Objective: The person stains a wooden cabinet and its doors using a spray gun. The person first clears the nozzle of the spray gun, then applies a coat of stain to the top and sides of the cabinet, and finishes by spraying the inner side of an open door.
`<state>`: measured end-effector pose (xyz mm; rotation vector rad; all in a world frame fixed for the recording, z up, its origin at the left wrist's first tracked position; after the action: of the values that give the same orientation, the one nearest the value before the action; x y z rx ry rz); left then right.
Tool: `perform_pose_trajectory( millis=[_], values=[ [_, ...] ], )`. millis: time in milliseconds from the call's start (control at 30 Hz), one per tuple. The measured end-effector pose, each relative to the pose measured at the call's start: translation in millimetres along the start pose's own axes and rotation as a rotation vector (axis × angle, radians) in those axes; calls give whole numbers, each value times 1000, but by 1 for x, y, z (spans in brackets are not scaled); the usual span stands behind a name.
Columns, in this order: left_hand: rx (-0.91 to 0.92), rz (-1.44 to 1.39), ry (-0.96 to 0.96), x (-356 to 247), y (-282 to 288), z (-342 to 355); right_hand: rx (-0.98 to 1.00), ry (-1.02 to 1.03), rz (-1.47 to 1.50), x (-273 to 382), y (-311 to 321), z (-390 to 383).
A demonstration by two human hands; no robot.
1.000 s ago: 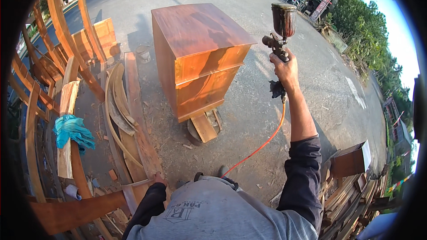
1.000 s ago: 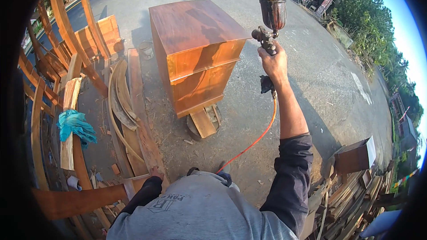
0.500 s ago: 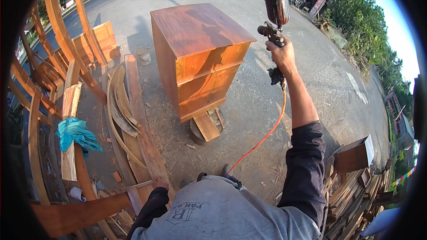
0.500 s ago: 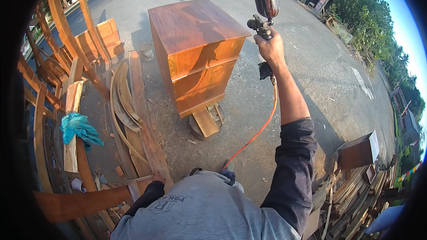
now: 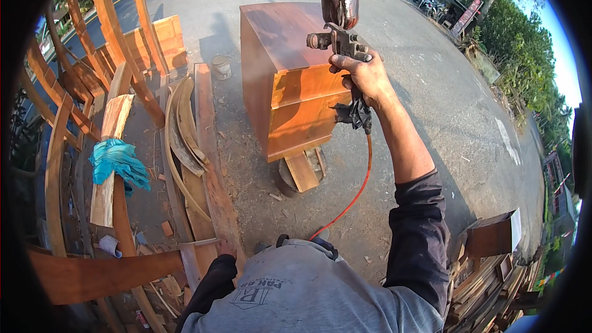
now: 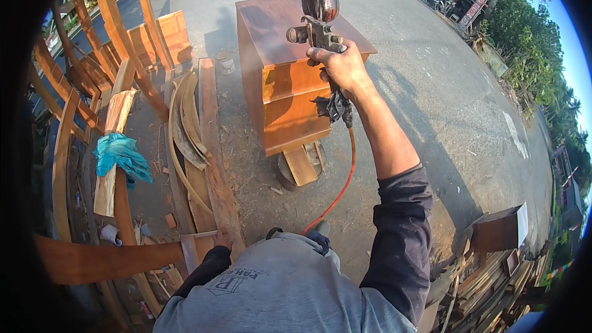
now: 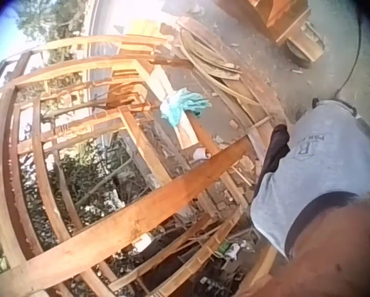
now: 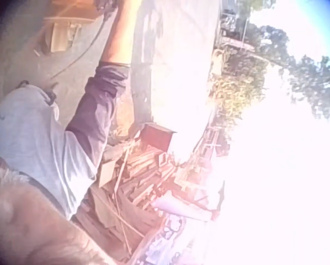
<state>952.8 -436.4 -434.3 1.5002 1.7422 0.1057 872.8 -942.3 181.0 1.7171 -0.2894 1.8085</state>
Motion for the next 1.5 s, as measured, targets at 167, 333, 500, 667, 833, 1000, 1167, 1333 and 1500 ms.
perform_pose_trajectory(
  millis=[167,333,500,667,833,1000,1167,1333,1500],
  values=[
    [61,81,105,35,7,-3,69,68,93,11,-10,14],
    [67,62,143,36,4,-4,-43,-51,-188,-7,38,28],
    [-167,172,36,5,-4,10,-186,-37,-299,-19,97,35],
    [1,34,66,-40,-7,21,-295,-65,-443,-38,163,42],
    [8,22,81,-61,-8,17,-414,-45,-548,-54,212,52],
    [-67,38,57,-46,-19,21,-695,243,-1118,-76,260,74],
    [-65,16,57,-19,-19,10,-434,38,-685,-54,206,87],
    [-23,-156,123,-18,-17,-9,-248,-27,-461,-36,144,87],
    [-173,-64,15,-4,-16,-15,-90,3,-312,-21,78,96]
  ],
)
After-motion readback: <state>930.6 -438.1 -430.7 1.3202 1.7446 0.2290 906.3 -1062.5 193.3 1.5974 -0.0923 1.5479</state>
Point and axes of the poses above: each hand's wrist, its own z-axis towards the middle knuckle, its own y-axis out of the back of the hand, x = y × z, the point moved 5 cm from there along z, towards the middle knuckle, and after that the axes turned 14 degrees about x, right-handed, at the moved point
